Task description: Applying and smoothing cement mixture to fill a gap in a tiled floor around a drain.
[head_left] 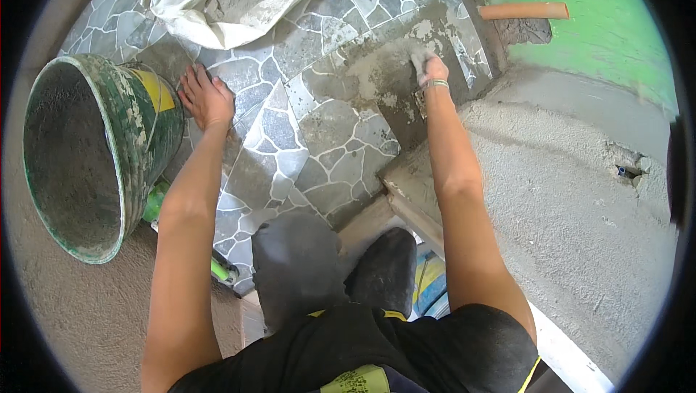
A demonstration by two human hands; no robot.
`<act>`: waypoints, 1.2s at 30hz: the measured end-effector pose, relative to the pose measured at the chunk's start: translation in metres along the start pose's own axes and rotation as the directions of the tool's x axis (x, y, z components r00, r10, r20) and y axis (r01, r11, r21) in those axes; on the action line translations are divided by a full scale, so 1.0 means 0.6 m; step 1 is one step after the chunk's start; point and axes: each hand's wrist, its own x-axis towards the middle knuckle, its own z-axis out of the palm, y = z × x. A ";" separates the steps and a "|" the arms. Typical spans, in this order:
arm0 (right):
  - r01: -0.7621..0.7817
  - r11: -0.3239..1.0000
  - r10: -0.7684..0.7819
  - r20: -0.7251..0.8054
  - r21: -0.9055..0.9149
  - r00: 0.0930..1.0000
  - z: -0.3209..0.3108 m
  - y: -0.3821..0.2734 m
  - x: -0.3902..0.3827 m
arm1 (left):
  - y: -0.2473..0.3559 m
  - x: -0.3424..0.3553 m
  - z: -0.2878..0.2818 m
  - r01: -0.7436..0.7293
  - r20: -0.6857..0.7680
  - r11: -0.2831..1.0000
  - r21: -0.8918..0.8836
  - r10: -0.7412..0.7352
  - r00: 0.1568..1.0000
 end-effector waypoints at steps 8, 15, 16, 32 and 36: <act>-0.183 0.864 0.400 0.417 -0.469 0.817 -0.040 -0.001 0.051 | 0.004 0.004 -0.010 0.011 0.008 1.000 -0.012 -0.010 1.000; -0.111 0.911 0.127 0.013 -0.397 0.992 0.083 -0.098 0.001 | -0.001 0.005 0.001 0.031 0.031 0.999 0.010 -0.031 0.999; -0.054 0.887 0.188 0.251 -0.459 0.949 0.123 -0.105 -0.035 | -0.005 0.005 0.002 0.035 0.086 0.998 0.045 -0.039 0.996; 0.875 -0.186 0.441 0.757 -0.448 0.482 0.686 0.114 -0.272 | 0.005 0.005 -0.013 0.005 0.035 1.000 0.006 -0.005 0.999; 0.833 -0.172 0.250 0.794 -0.526 0.554 0.688 0.190 -0.248 | 0.009 0.004 -0.003 0.021 0.052 1.000 0.010 -0.021 0.998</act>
